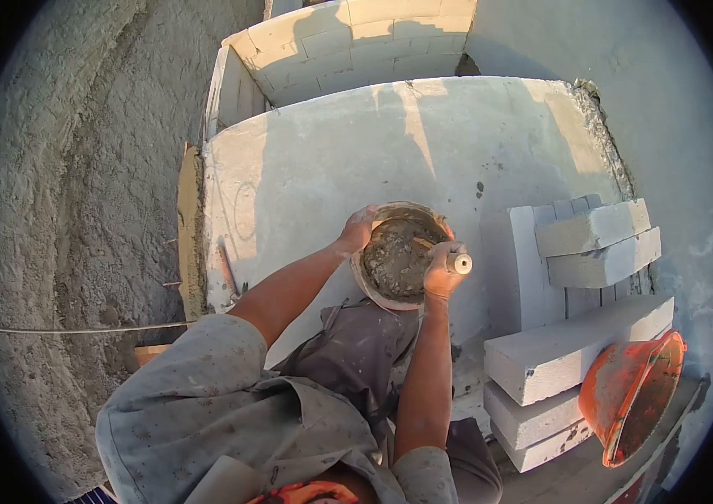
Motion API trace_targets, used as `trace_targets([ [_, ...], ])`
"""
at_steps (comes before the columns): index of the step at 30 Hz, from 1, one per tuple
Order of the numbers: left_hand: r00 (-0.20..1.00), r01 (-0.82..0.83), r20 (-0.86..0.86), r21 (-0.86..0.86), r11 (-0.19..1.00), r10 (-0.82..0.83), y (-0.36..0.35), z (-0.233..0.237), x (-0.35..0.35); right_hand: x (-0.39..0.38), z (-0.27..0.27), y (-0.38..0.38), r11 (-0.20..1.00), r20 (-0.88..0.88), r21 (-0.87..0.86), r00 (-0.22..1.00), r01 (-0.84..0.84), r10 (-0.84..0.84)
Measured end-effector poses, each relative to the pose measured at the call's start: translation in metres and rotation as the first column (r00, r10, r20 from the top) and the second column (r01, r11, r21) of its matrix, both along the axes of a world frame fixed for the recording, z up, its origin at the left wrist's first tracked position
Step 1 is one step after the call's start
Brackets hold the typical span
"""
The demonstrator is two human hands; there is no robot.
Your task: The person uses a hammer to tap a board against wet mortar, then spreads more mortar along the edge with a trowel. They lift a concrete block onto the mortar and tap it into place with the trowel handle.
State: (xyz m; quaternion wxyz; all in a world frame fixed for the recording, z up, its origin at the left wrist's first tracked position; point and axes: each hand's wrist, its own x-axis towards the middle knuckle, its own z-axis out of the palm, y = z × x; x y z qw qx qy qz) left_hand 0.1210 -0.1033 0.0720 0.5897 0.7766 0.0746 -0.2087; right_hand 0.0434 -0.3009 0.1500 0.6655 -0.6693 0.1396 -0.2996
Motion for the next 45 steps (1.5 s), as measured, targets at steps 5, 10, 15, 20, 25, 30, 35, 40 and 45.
trace_targets([
  [5, 0.993, -0.018, -0.120, 0.014, 1.000, 0.019, 0.012, -0.004, -0.012, -0.028, 0.022, -0.004, 0.978, -0.144, -0.022, 0.968, -0.209, 0.204],
  [10, 0.977, -0.202, 0.088, 0.105, 0.974, 0.194, 0.006, -0.013, -0.066, -0.044, 0.016, -0.010, 0.990, -0.118, 0.026, 0.983, -0.137, 0.139],
  [15, 0.949, -0.151, 0.290, 0.079, 0.985, 0.123, 0.004, -0.001, -0.044, -0.054, 0.033, 0.010, 0.992, -0.093, 0.041, 0.988, -0.122, 0.126],
  [20, 0.985, 0.149, 0.050, 0.209, 0.966, -0.163, -0.001, 0.032, 0.020, -0.049, 0.053, 0.015, 0.977, -0.131, 0.096, 0.970, -0.192, 0.203],
  [25, 0.992, -0.062, 0.129, 0.371, 0.927, 0.015, -0.011, 0.035, 0.006, -0.002, 0.127, 0.010, 0.965, 0.106, 0.168, 0.977, -0.200, 0.184],
  [30, 0.999, -0.032, -0.024, 0.393, 0.919, 0.045, -0.013, 0.053, 0.012, 0.053, 0.033, 0.006, 0.964, 0.066, 0.032, 0.963, -0.262, 0.260],
  [35, 1.000, -0.021, 0.000, 0.339, 0.941, 0.022, -0.008, 0.033, 0.013, -0.002, 0.009, -0.006, 0.891, -0.102, 0.200, 0.896, -0.408, 0.433],
  [40, 0.999, -0.053, 0.021, 0.284, 0.957, 0.049, -0.010, 0.033, 0.013, 0.022, 0.093, 0.000, 0.925, -0.110, 0.130, 0.922, -0.356, 0.371],
  [45, 0.997, -0.013, -0.065, 0.364, 0.931, 0.039, -0.009, 0.029, 0.018, 0.053, -0.004, 0.004, 0.938, 0.020, -0.204, 0.957, -0.279, 0.289],
])
